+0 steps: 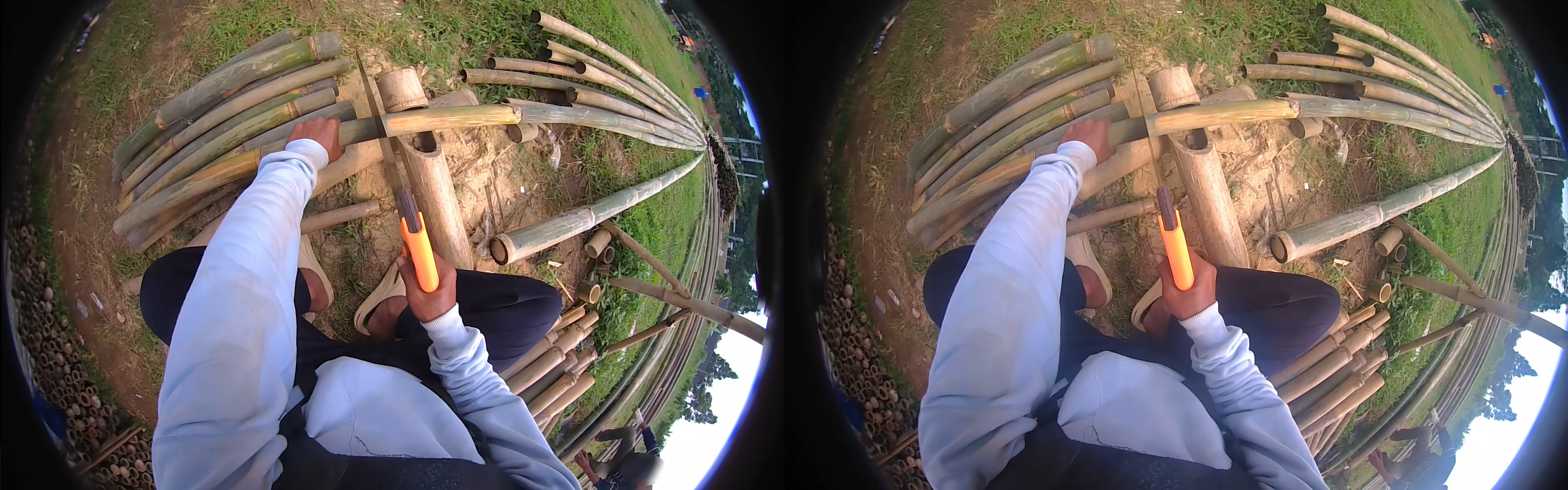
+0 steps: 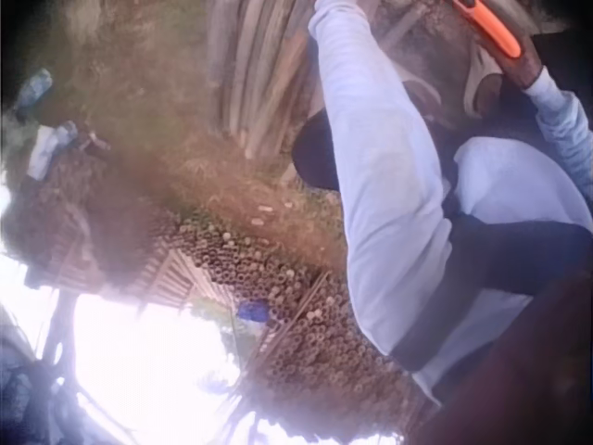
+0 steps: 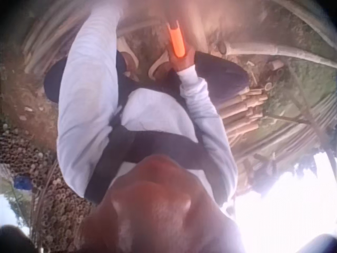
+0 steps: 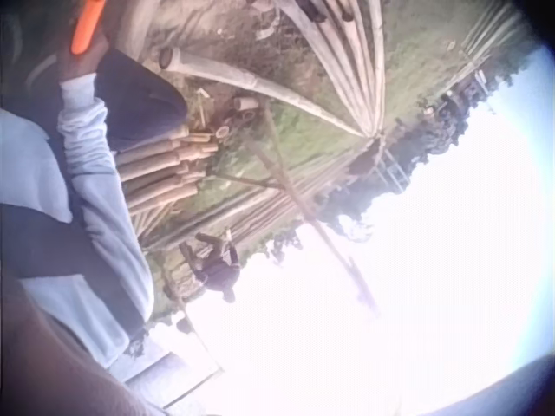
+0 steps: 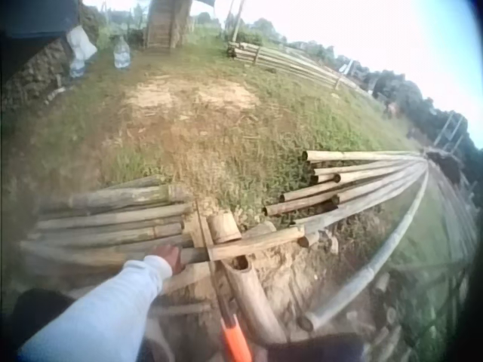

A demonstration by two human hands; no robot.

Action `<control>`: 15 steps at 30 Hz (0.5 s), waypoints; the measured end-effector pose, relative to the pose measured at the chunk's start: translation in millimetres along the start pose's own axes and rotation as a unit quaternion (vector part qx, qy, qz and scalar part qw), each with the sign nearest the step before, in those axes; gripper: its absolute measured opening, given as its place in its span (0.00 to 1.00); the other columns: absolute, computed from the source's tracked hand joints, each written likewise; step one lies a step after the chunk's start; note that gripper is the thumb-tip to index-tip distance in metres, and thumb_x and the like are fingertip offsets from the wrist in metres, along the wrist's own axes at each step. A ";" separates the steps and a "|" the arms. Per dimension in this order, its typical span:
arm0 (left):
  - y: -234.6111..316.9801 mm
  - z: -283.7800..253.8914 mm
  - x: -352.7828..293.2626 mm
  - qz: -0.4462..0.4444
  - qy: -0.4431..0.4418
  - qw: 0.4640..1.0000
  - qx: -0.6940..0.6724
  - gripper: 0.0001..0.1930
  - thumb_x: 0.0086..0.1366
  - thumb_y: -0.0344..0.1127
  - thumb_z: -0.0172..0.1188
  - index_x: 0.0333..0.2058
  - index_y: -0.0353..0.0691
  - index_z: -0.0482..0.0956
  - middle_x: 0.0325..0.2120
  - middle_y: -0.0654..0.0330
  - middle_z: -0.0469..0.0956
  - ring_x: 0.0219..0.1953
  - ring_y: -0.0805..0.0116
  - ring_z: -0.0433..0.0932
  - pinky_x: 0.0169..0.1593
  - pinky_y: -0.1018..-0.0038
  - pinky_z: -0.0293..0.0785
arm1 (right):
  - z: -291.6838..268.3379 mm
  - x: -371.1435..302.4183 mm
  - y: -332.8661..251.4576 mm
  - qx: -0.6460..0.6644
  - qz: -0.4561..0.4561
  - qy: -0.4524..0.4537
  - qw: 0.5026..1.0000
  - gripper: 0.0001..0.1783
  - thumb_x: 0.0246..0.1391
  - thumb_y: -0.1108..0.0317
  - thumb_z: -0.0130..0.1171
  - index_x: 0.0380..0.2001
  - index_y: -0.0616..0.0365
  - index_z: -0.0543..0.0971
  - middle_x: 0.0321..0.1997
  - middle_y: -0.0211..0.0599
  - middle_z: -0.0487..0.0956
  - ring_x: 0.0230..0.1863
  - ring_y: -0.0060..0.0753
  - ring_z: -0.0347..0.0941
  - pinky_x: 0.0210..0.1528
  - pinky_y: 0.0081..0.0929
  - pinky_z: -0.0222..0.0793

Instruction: The person sits on the ground and uses a hand saw to cut bamboo poles into shorter sections. They repeatedly position each pole on a support, saw through it, and place the cut pieces aside.

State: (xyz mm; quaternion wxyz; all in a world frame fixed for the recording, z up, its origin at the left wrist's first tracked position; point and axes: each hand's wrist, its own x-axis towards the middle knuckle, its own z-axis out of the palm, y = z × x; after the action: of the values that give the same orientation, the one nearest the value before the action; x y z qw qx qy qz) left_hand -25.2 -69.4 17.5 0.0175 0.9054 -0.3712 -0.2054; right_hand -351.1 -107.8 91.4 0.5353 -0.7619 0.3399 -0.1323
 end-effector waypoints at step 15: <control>-6.8 5.0 8.3 -0.015 -0.018 1.000 -0.004 0.23 0.60 0.47 0.67 0.50 0.41 0.81 0.44 0.45 0.85 0.52 0.46 0.82 0.58 0.52 0.74 | -5.7 -24.3 -2.9 0.031 -0.008 0.008 0.999 0.08 0.58 0.72 0.67 0.37 0.66 0.82 0.26 0.44 0.81 0.25 0.33 0.78 0.33 0.31 0.75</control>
State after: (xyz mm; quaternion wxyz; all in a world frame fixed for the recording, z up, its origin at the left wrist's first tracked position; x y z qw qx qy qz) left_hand -17.3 -69.5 8.6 0.0109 0.9071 -0.3567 -0.2230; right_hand -371.1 -95.4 100.2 0.5553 -0.7464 0.3332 -0.1533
